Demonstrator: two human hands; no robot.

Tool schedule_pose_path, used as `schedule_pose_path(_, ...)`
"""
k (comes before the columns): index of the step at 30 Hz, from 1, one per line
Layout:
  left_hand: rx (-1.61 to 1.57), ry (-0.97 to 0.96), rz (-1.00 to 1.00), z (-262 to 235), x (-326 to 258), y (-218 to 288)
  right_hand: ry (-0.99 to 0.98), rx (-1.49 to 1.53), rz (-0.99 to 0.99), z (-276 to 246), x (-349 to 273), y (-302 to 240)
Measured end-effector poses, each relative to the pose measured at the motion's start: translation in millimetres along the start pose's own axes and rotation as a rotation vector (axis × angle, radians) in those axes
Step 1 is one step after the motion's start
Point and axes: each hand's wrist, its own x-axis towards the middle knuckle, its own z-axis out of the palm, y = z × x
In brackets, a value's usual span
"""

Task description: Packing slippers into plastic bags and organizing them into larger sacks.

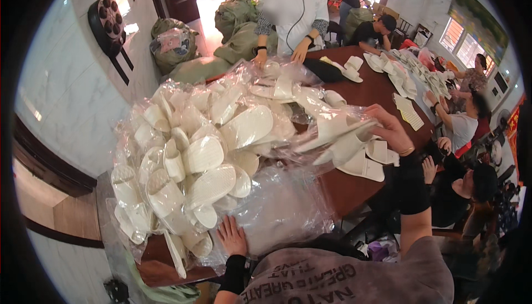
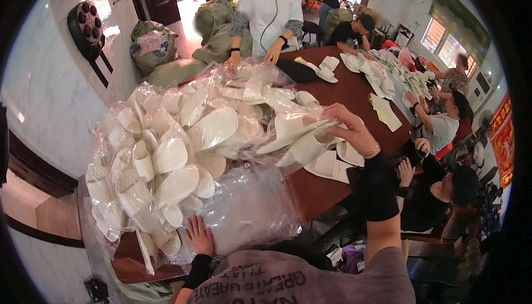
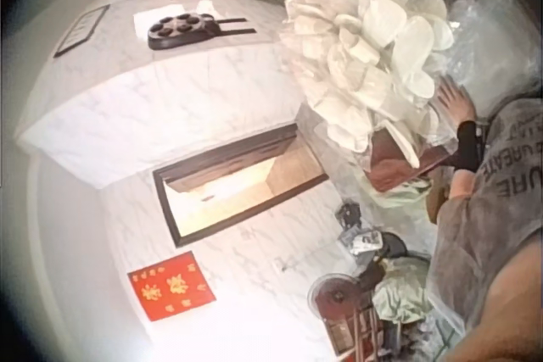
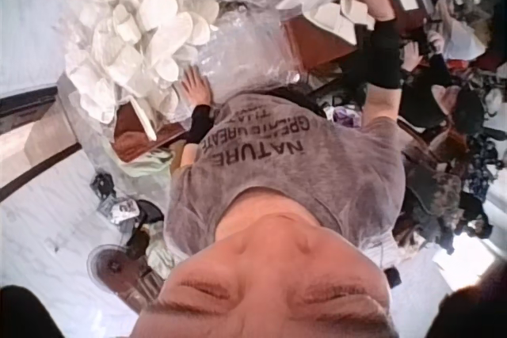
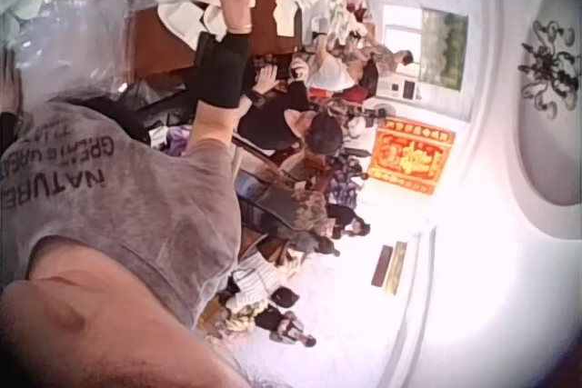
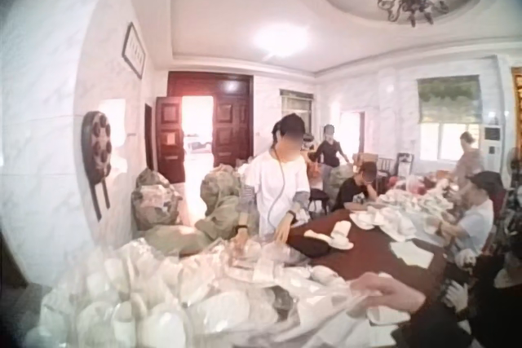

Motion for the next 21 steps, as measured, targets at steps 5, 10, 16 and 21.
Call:
schedule_pose_path(5,-0.004,-0.093,-0.051,-1,-3,-5,-0.379,-0.253,-0.199,29,22,-83)
schedule_pose_path(10,-0.068,-0.055,-0.016,-1,0,1,-0.479,-0.506,-0.675,126,34,-80)
schedule_pose_path(16,-0.067,-0.080,-0.027,-7,-4,-3,-0.180,-0.501,-0.054,174,-15,35)
schedule_pose_path(21,-0.415,0.028,0.043,-40,4,-17,-0.153,-0.287,0.350,171,-100,96)
